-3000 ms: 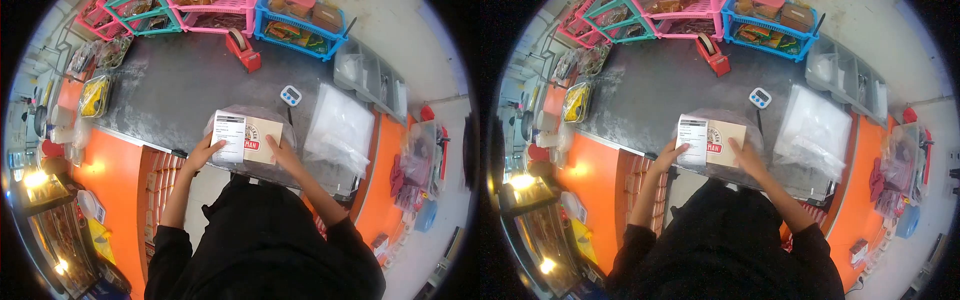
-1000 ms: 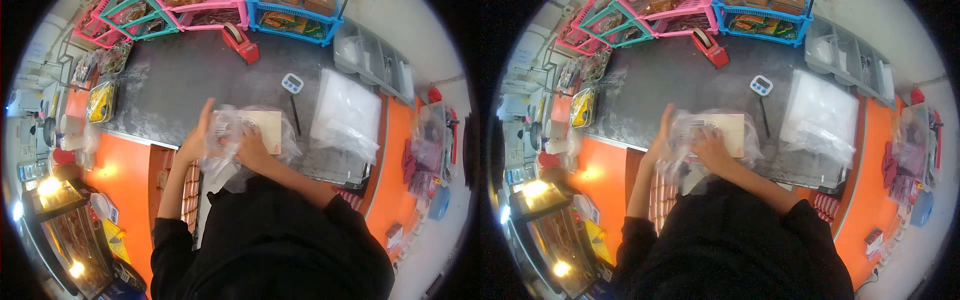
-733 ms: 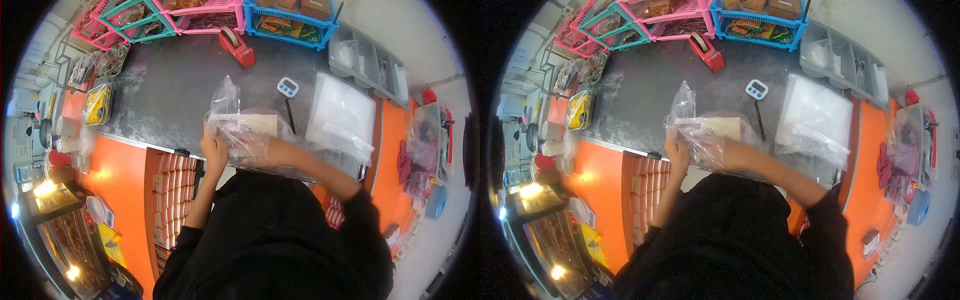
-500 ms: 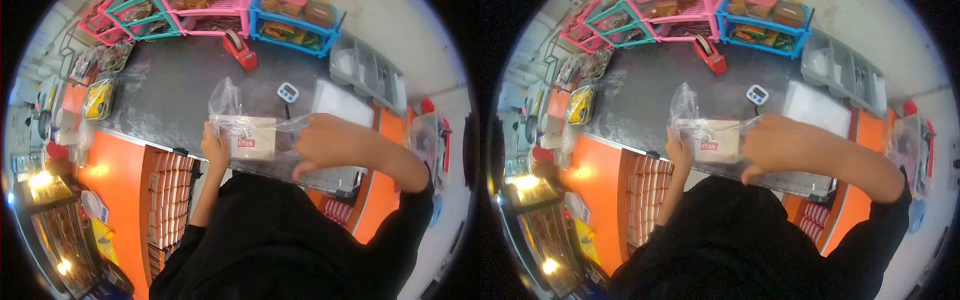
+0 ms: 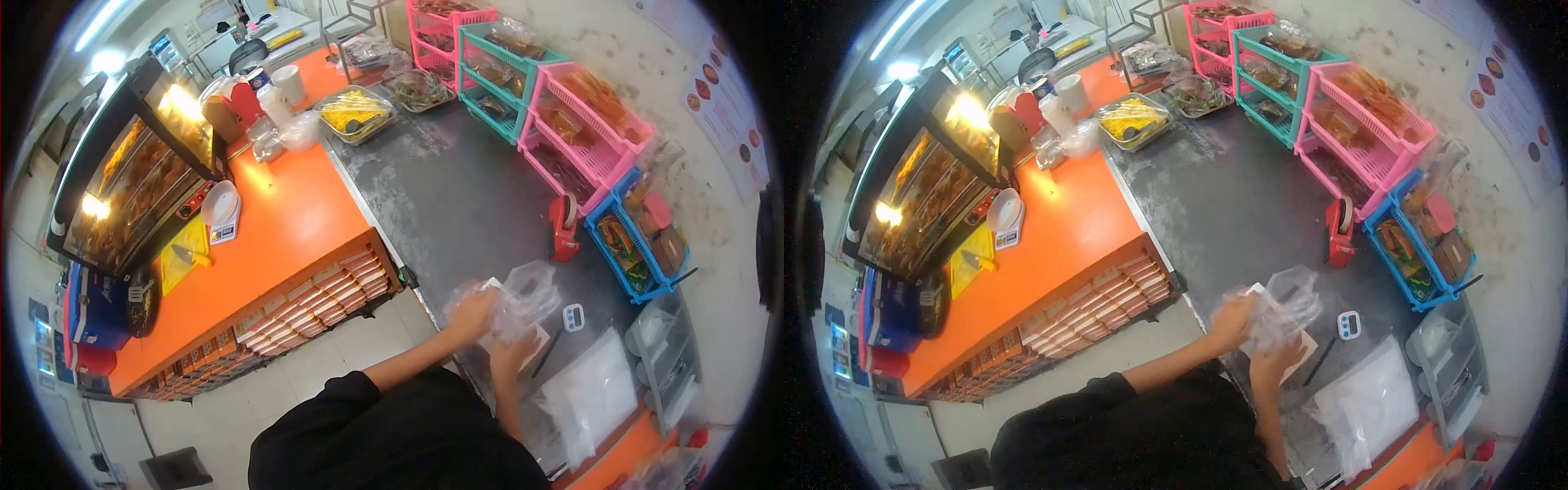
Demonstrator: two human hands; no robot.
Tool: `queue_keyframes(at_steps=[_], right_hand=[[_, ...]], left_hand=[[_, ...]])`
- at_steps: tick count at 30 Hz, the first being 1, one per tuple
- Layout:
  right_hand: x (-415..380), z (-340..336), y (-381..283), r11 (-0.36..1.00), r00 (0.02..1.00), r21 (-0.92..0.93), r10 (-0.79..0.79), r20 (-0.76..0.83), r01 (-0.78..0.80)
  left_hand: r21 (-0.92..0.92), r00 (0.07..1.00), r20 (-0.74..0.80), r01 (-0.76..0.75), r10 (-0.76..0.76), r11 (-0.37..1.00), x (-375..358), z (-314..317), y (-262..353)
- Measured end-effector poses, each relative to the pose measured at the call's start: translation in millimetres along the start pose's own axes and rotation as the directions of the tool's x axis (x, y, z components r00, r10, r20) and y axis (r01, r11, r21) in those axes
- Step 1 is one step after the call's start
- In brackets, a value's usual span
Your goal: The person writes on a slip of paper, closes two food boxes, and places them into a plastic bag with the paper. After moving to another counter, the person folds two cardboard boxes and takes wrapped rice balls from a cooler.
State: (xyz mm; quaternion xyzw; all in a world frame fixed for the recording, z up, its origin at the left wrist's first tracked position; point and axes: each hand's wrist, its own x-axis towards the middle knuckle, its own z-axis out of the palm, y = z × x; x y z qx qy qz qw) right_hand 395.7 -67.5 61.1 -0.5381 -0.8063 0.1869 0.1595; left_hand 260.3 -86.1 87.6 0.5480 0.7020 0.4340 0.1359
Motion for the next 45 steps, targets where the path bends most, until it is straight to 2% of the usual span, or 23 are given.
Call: queue_keyframes(at_steps=[3, 5, 9, 11, 12, 13, 15, 16, 17, 18, 20, 21, 22, 24, 26, 30, 32, 33, 35, 36, 38, 41, 45], right_hand=[[-7, 2, -5, 0.907, 0.990, 0.409, 0.131, -0.043, -0.103], [-8, -35, -40, 0.500, 0.839, 0.723, 0.505, 0.203, -0.477], [-29, 27, 32, 0.541, 0.894, 0.768, 0.439, 0.089, -0.343], [-29, 30, 84, 0.368, 0.946, 0.928, -0.275, 0.173, -0.063], [-27, 20, 69, 0.365, 0.944, 0.929, -0.281, 0.173, -0.062], [-28, -9, 32, 0.714, 0.922, 0.698, -0.306, 0.238, 0.057], [-28, -33, -6, 0.949, 0.907, 0.214, -0.288, 0.307, 0.229], [-30, -32, -8, 0.957, 0.930, 0.210, -0.253, 0.267, 0.200], [-31, -30, -7, 0.961, 0.951, 0.219, -0.215, 0.224, 0.166], [-30, -29, -4, 0.959, 0.967, 0.253, -0.180, 0.183, 0.130], [-29, -28, 4, 0.945, 0.979, 0.313, -0.144, 0.146, 0.092], [-29, -25, 6, 0.943, 0.985, 0.328, -0.113, 0.131, 0.065], [-29, -29, 6, 0.943, 0.981, 0.325, -0.125, 0.151, 0.070], [-24, -50, 2, 0.948, 0.945, 0.286, -0.212, 0.248, 0.137], [-18, -78, -11, 0.940, 0.854, 0.253, -0.320, 0.411, 0.230], [13, -118, -34, 0.913, 0.553, 0.310, -0.408, 0.726, 0.265], [7, -101, -36, 0.817, 0.829, 0.411, -0.518, 0.211, 0.405], [12, -104, -39, 0.834, 0.848, 0.411, -0.482, 0.218, 0.369], [31, -114, -48, 0.924, 0.715, 0.338, -0.113, 0.690, -0.179], [30, -97, -46, 0.921, 0.718, 0.337, -0.099, 0.689, -0.196], [30, -53, -34, 0.575, 0.954, 0.818, -0.229, 0.193, -0.028], [38, -110, -57, 0.723, 0.863, 0.680, -0.413, 0.290, 0.118], [32, -139, -66, 0.659, 0.927, 0.751, -0.302, 0.220, 0.037]], left_hand=[[-0.037, 0.998, 0.020, -0.061, 0.062, 0.997, -15, 3, 11], [-0.031, 0.993, 0.104, 0.062, -0.058, 0.998, -30, -4, 37], [-0.034, 0.987, 0.078, 0.141, -0.138, 0.989, -40, 4, 17], [-0.221, 0.978, 0.124, 0.192, -0.168, 0.956, -26, -19, 39], [-0.217, 0.978, 0.119, 0.193, -0.170, 0.957, -13, -31, 52], [-0.070, 0.945, 0.327, 0.040, -0.015, 0.997, -2, -43, 68], [0.036, 0.836, 0.540, -0.137, 0.096, 0.990, -3, -47, 79], [-0.163, 0.613, 0.549, -0.587, 0.567, 0.793, -6, -46, 80], [-0.339, 0.198, 0.455, -0.864, 0.868, 0.374, -6, -45, 81], [-0.332, 0.197, 0.454, -0.868, 0.869, 0.370, -4, -47, 71], [-0.375, 0.549, 0.271, -0.696, 0.791, 0.612, -3, -58, 41], [-0.232, 0.793, 0.255, -0.506, 0.554, 0.831, -3, -67, 40], [-0.247, 0.787, 0.263, -0.505, 0.559, 0.827, 3, -68, 38], [-0.107, 0.538, 0.798, -0.317, 0.271, 0.942, 15, -59, 30], [-0.103, 0.479, 0.805, -0.468, 0.350, 0.878, 13, -36, 17], [-0.544, 0.390, 0.592, -0.452, 0.705, 0.707, 12, 33, -8], [-0.580, 0.370, 0.542, -0.486, 0.755, 0.654, -4, 65, -33], [-0.544, 0.330, 0.632, -0.455, 0.701, 0.705, -14, 73, -47], [-0.435, 0.248, 0.786, -0.428, 0.566, 0.792, -26, 80, -73], [-0.370, 0.208, 0.848, -0.427, 0.488, 0.825, -29, 82, -81], [-0.269, 0.176, 0.909, -0.445, 0.378, 0.854, -28, 84, -86], [-0.272, 0.251, 0.882, -0.419, 0.398, 0.866, -19, 79, -75], [-0.348, 0.381, 0.802, -0.327, 0.460, 0.878, 0, 66, -39]])
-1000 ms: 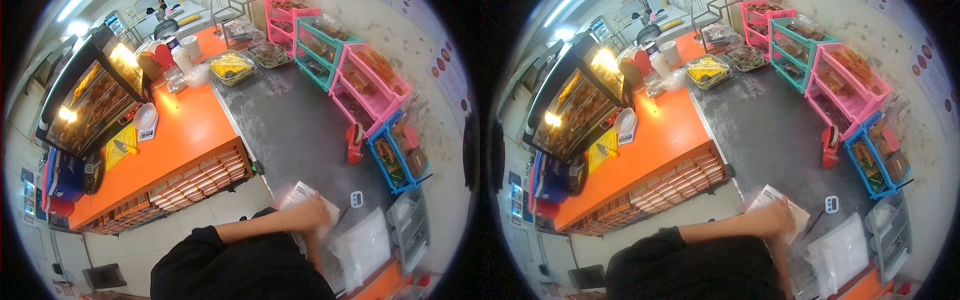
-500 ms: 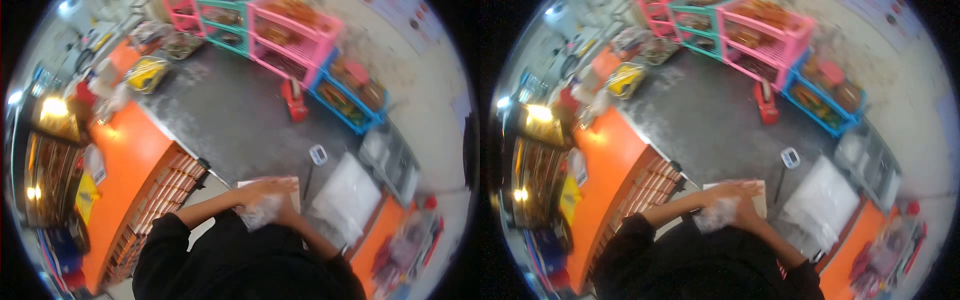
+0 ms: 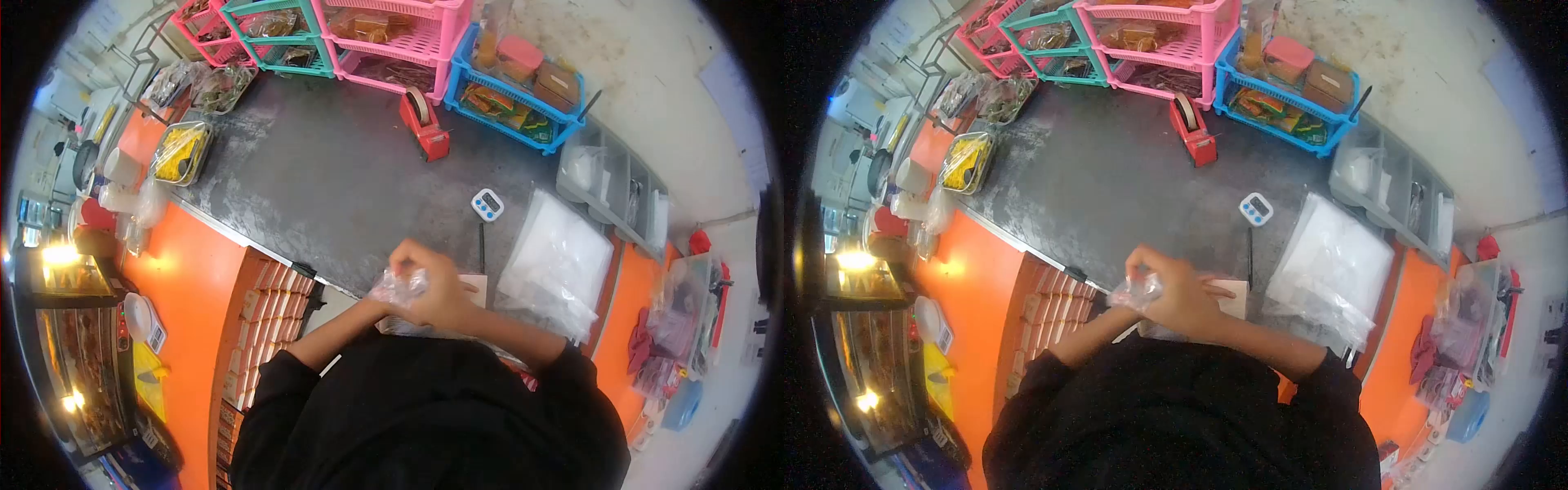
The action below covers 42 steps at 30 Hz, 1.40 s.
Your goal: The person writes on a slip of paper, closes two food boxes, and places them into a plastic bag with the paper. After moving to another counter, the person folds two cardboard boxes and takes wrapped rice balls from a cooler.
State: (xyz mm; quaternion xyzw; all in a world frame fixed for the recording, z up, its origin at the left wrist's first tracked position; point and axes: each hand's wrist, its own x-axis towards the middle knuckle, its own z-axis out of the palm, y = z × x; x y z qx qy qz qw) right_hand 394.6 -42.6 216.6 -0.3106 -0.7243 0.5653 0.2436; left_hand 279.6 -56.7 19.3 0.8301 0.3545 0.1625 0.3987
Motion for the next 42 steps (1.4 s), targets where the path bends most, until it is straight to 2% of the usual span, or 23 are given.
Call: queue_keyframes(at_steps=[6, 9, 11, 12, 14, 16, 17, 18, 19, 21, 22, 24, 25, 27, 28, 30, 31, 32, 33, 36, 37, 38, 42], right_hand=[[-10, -3, -17, 0.970, 0.953, 0.105, -0.191, -0.237, 0.220], [-7, -11, -21, 0.994, 0.996, 0.105, 0.024, -0.085, -0.015], [0, -29, -19, 0.999, 0.991, -0.021, -0.043, -0.125, 0.040], [2, -40, -19, 0.988, 0.957, -0.067, -0.151, -0.248, 0.138], [-3, -61, -18, 0.972, 0.857, -0.033, -0.219, -0.467, 0.231], [-11, -65, -5, 0.966, 0.806, 0.061, -0.173, -0.565, 0.250], [-14, -56, 22, 0.990, 0.773, -0.003, -0.110, -0.624, 0.139], [-17, -43, 51, 0.998, 0.731, -0.053, -0.048, -0.681, 0.017], [-14, -22, 79, 0.950, 0.804, -0.313, -0.195, -0.562, 0.011], [-1, 26, 87, 0.799, 0.918, -0.601, -0.222, -0.330, -0.023], [10, 47, 80, 0.754, 0.957, -0.653, -0.132, -0.259, -0.073], [33, 70, 79, 0.635, 0.957, -0.766, -0.147, -0.251, -0.104], [46, 75, 83, 0.635, 0.954, -0.765, -0.154, -0.258, -0.105], [69, 70, 88, 0.628, 0.900, -0.713, -0.047, -0.434, -0.311], [74, 61, 87, 0.624, 0.888, -0.707, -0.046, -0.458, -0.332], [73, 39, 85, 0.716, 0.974, -0.665, 0.212, -0.083, -0.212], [67, 13, 92, 0.708, 0.960, -0.650, 0.224, -0.167, -0.278], [64, -5, 101, 0.680, 0.989, -0.733, 0.120, 0.082, -0.022], [64, -20, 107, 0.621, 0.939, -0.744, 0.039, 0.341, 0.244], [104, -60, 131, 0.246, 0.691, -0.648, -0.183, 0.700, 0.721], [115, -68, 125, 0.033, 0.473, -0.490, -0.319, 0.821, 0.871], [124, -71, 119, -0.391, 0.337, -0.404, -0.230, 0.913, 0.827], [104, -65, 108, -0.161, 0.404, -0.631, -0.644, 0.650, 0.759]], left_hand=[[-0.239, 0.995, -0.091, -0.048, 0.027, 0.970, 8, -33, 54], [-0.315, 0.998, -0.062, -0.044, 0.026, 0.948, 2, -42, 72], [-0.160, 0.992, -0.007, -0.127, 0.128, 0.979, -6, -52, 71], [0.197, 0.952, 0.081, -0.306, 0.296, 0.931, -6, -55, 55], [0.211, 0.927, -0.109, -0.331, 0.359, 0.920, -17, -77, 27], [0.365, 0.943, -0.321, 0.033, 0.093, 0.930, -36, -100, 10], [0.285, 0.882, -0.311, 0.441, -0.353, 0.851, -39, -111, 15], [-0.262, 0.626, -0.570, 0.475, -0.532, 0.840, -39, -96, -41], [0.193, 0.505, -0.863, 0.352, -0.012, 0.916, -38, -101, -4], [-0.408, 0.216, -0.861, 0.250, -0.461, 0.878, -26, -109, -17], [-0.405, 0.213, -0.862, 0.254, -0.459, 0.878, -19, -104, -30], [-0.297, -0.165, -0.953, 0.371, -0.252, 0.880, -5, -96, -53], [-0.288, -0.161, -0.956, 0.369, -0.244, 0.884, -10, -102, -52], [0.181, 0.338, -0.933, 0.730, -0.119, 0.659, -27, -113, -49], [0.190, 0.394, -0.861, 0.835, -0.320, 0.516, -25, -126, -11], [0.403, 0.644, -0.678, 0.728, -0.354, 0.554, -34, -143, -13], [0.515, 0.760, -0.524, 0.643, -0.385, 0.567, -29, -149, 5], [0.675, 0.882, -0.431, 0.454, -0.188, 0.581, -31, -151, 18], [0.775, 0.955, -0.189, 0.287, -0.227, 0.563, -26, -154, 30], [0.776, 0.911, 0.311, -0.078, -0.272, 0.625, 2, -144, 58], [0.808, 0.866, 0.461, -0.318, -0.195, 0.497, 16, -136, 59], [0.721, 0.840, 0.521, -0.336, -0.154, 0.606, 29, -133, 58], [0.569, 0.795, 0.606, -0.416, -0.019, 0.709, 44, -108, 47]])
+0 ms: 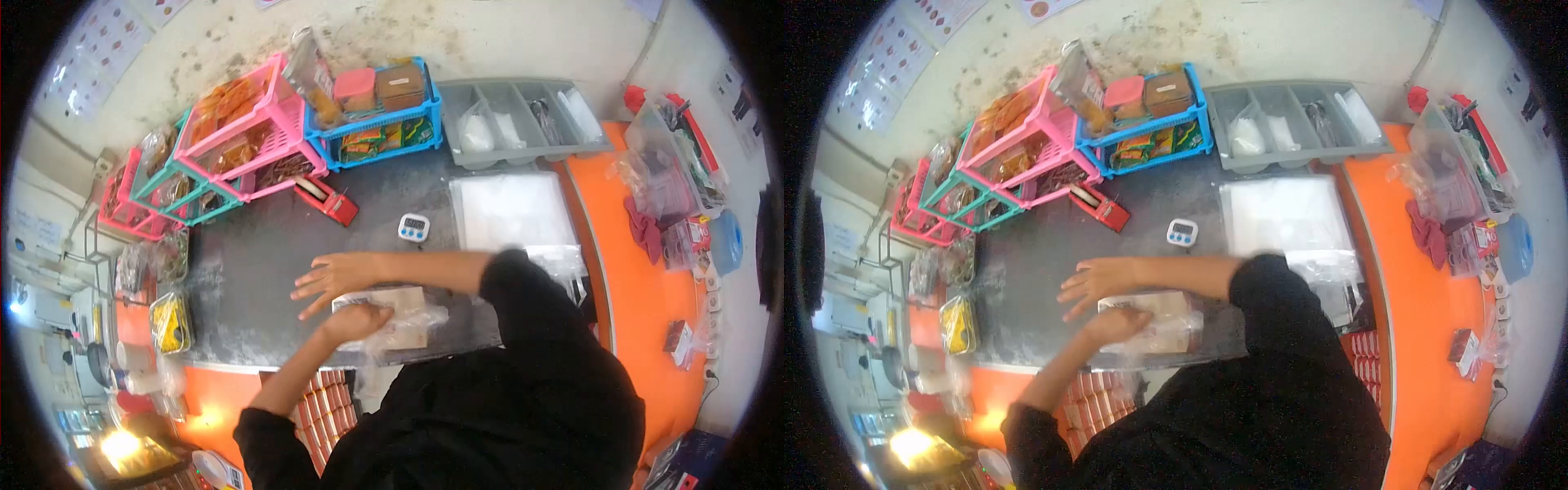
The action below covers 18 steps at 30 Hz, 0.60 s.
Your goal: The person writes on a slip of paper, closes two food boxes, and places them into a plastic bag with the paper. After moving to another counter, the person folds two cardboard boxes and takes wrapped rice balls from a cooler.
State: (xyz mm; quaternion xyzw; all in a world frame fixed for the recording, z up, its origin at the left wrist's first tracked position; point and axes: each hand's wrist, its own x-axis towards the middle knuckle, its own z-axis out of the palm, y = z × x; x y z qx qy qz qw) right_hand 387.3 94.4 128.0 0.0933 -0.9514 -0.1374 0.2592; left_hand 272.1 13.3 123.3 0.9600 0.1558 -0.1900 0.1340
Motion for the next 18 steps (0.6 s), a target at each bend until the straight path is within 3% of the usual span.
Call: queue_keyframes(at_steps=[1, 2, 3, 4, 5, 6, 7, 8, 10, 11, 12, 13, 15, 16, 18], right_hand=[[-11, -20, -6, 0.948, 0.945, 0.034, 0.317, -0.084, -0.315], [-23, -37, -10, 0.801, 0.786, 0.093, 0.599, -0.152, -0.592], [-45, -52, 7, 0.499, 0.498, 0.017, 0.862, 0.100, -0.867], [-79, -76, 23, 0.230, 0.242, -0.093, 0.957, -0.162, -0.969], [-130, -84, 28, 0.217, 0.159, 0.009, 0.743, -0.650, -0.976], [-175, -98, 43, -0.007, -0.266, 0.391, 0.745, -0.612, -0.920], [-213, -121, 56, -0.173, -0.357, 0.339, 0.701, -0.617, -0.925], [-271, -116, 68, -0.181, -0.177, 0.063, 0.728, -0.662, -0.981], [-321, -108, 84, -0.328, -0.249, -0.108, 0.859, -0.447, -0.939], [-333, -105, 93, -0.310, -0.234, -0.106, 0.865, -0.443, -0.945], [-341, -99, 99, -0.299, -0.229, -0.215, 0.926, -0.300, -0.930], [-347, -92, 103, -0.268, -0.232, -0.322, 0.961, -0.148, -0.908], [-357, -75, 112, -0.257, -0.225, -0.380, 0.966, -0.127, -0.889], [-358, -70, 115, -0.260, -0.232, -0.440, 0.966, -0.118, -0.859], [-360, -61, 116, -0.284, -0.241, -0.427, 0.958, -0.154, -0.858]], left_hand=[[0.021, 0.967, -0.252, 0.045, -0.038, 0.999, 1, 11, 5], [0.024, 0.869, -0.489, 0.095, -0.071, 0.995, 3, 21, 12], [0.022, 0.867, -0.493, 0.091, -0.069, 0.996, 3, 25, 19], [-0.072, 0.849, -0.463, 0.252, -0.256, 0.965, 2, 25, 29], [-0.160, 0.800, -0.411, 0.409, -0.438, 0.898, 2, 23, 40], [-0.165, 0.799, -0.409, 0.410, -0.440, 0.897, 2, 17, 49], [-0.239, 0.751, -0.389, 0.477, -0.533, 0.846, 2, 9, 59], [-0.311, 0.693, -0.363, 0.539, -0.622, 0.782, 3, 7, 64], [-0.408, 0.640, -0.357, 0.548, -0.680, 0.730, 4, 14, 64], [-0.498, 0.590, -0.341, 0.547, -0.732, 0.673, 4, 18, 65], [-0.622, 0.524, -0.273, 0.544, -0.807, 0.563, 5, 30, 67], [-0.628, 0.510, -0.265, 0.553, -0.818, 0.548, 4, 63, 69], [-0.932, 0.325, -0.231, 0.196, -0.917, 0.304, 3, 131, 67], [-0.933, 0.315, -0.227, 0.202, -0.922, 0.298, 5, 134, 66], [-0.998, 0.379, -0.063, -0.002, -0.923, 0.067, 4, 143, 71]])
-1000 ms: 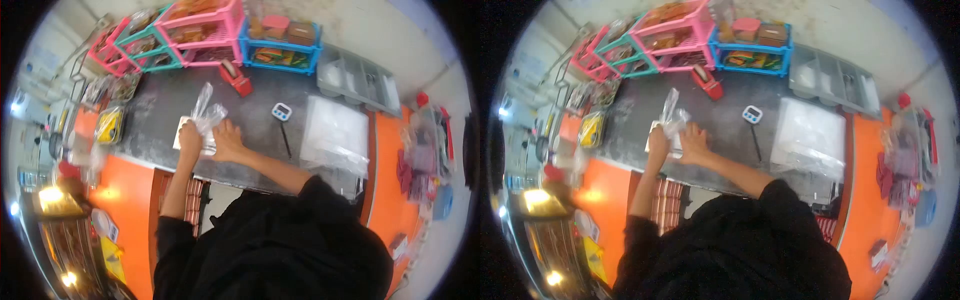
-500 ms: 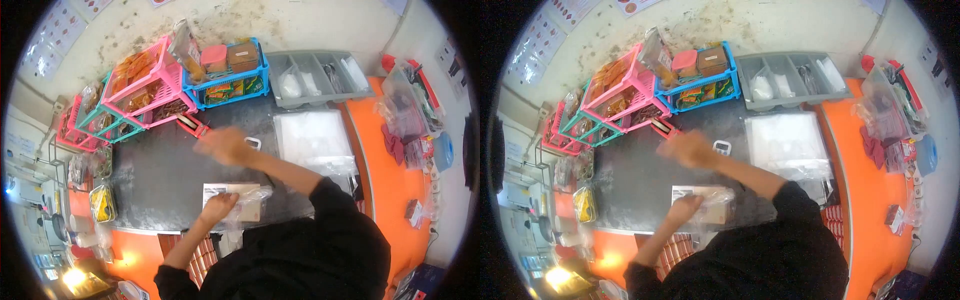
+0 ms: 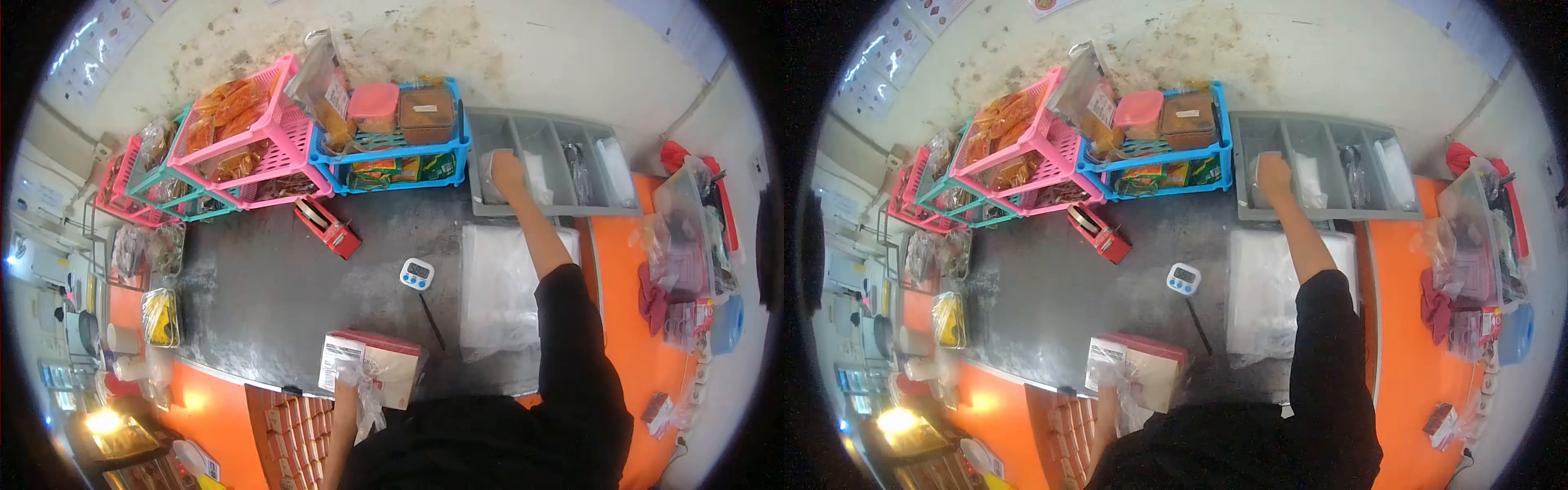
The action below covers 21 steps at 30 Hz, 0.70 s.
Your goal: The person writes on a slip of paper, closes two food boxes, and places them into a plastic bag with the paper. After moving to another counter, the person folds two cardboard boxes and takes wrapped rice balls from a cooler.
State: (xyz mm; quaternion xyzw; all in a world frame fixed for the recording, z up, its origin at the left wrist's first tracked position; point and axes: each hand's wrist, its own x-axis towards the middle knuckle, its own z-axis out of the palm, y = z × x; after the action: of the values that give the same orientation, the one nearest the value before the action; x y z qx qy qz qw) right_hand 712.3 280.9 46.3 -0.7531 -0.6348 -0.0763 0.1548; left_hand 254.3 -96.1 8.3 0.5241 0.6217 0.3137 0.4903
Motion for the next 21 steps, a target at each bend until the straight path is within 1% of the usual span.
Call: queue_keyframes(at_steps=[1, 2, 3, 4, 5, 6, 7, 8, 10, 11, 12, 13, 14, 15, 16, 17, 18, 19, 20, 21], right_hand=[[-1, 2, 0, 0.999, 0.999, 0.003, 0.034, -0.035, -0.033], [-3, 1, 3, 1.000, 0.999, 0.004, 0.030, -0.034, -0.030], [-6, -2, 6, 0.998, 0.993, 0.030, 0.051, -0.108, -0.048], [-9, -4, 9, 0.996, 0.981, 0.058, 0.073, -0.182, -0.064], [-11, -6, 9, 0.997, 0.981, 0.057, 0.068, -0.184, -0.058], [-13, -8, 11, 0.983, 0.971, 0.138, 0.146, -0.189, -0.121], [-16, -12, 12, 0.959, 0.956, 0.218, 0.226, -0.189, -0.184], [-18, -17, 14, 0.959, 0.954, 0.215, 0.227, -0.194, -0.185], [-23, -30, 17, 0.830, 0.950, 0.512, 0.304, -0.078, -0.223], [-22, -35, 17, 0.832, 0.948, 0.508, 0.307, -0.087, -0.223], [-18, -35, 21, 0.800, 0.949, 0.550, 0.313, -0.043, -0.239], [-15, -31, 26, 0.766, 0.949, 0.589, 0.317, 0.000, -0.256], [-15, -26, 28, 0.769, 0.945, 0.584, 0.326, -0.009, -0.259], [-14, -15, 31, 0.644, 0.928, 0.728, 0.372, -0.033, -0.232], [-12, -8, 33, 0.501, 0.907, 0.846, 0.417, -0.053, -0.181], [-12, -2, 34, 0.507, 0.904, 0.844, 0.423, -0.064, -0.178], [-13, 0, 32, 0.375, 0.895, 0.927, 0.420, -0.153, -0.018], [-17, 2, 31, 0.231, 0.871, 0.962, 0.429, -0.238, 0.149], [-27, -14, 22, 0.235, 0.866, 0.960, 0.437, -0.242, 0.149], [-44, -41, 8, 0.216, 0.905, 0.976, 0.408, -0.119, 0.031]], left_hand=[[0.002, 1.000, -0.004, 0.005, -0.005, 1.000, 0, 1, -12], [-0.035, 0.989, -0.126, 0.068, -0.072, 0.997, 3, 5, -23], [-0.081, 0.959, -0.243, 0.127, -0.143, 0.989, 2, 7, -31], [-0.085, 0.958, -0.246, 0.128, -0.145, 0.988, -1, 8, -9], [0.113, 0.980, -0.199, 0.038, -0.015, 0.993, -5, 9, 14], [0.303, 0.987, -0.124, -0.063, 0.105, 0.951, -7, 9, 40], [0.300, 0.986, -0.124, -0.066, 0.108, 0.952, -7, 10, 51], [0.318, 0.986, -0.123, -0.066, 0.110, 0.946, -7, 10, 59], [0.333, 0.986, -0.116, -0.072, 0.117, 0.940, -7, 10, 78], [0.411, 0.983, -0.091, -0.107, 0.157, 0.905, -7, 9, 88], [0.485, 0.979, -0.061, -0.142, 0.196, 0.863, -7, 9, 96], [0.480, 0.978, -0.051, -0.155, 0.204, 0.863, -7, 10, 102], [0.569, 0.958, -0.044, -0.210, 0.285, 0.795, -9, 13, 107], [0.651, 0.931, -0.030, -0.258, 0.364, 0.714, -10, 16, 110], [0.646, 0.927, -0.022, -0.272, 0.374, 0.713, -10, 22, 111], [0.474, 0.937, -0.190, -0.175, 0.295, 0.863, -12, 29, 110], [0.264, 0.927, -0.331, -0.087, 0.175, 0.961, -13, 32, 110], [0.262, 0.929, -0.322, -0.097, 0.182, 0.960, -12, 31, 110], [0.193, 0.939, -0.310, -0.089, 0.147, 0.977, -12, 28, 110], [0.125, 0.950, -0.293, -0.074, 0.108, 0.989, -15, 23, 107]])
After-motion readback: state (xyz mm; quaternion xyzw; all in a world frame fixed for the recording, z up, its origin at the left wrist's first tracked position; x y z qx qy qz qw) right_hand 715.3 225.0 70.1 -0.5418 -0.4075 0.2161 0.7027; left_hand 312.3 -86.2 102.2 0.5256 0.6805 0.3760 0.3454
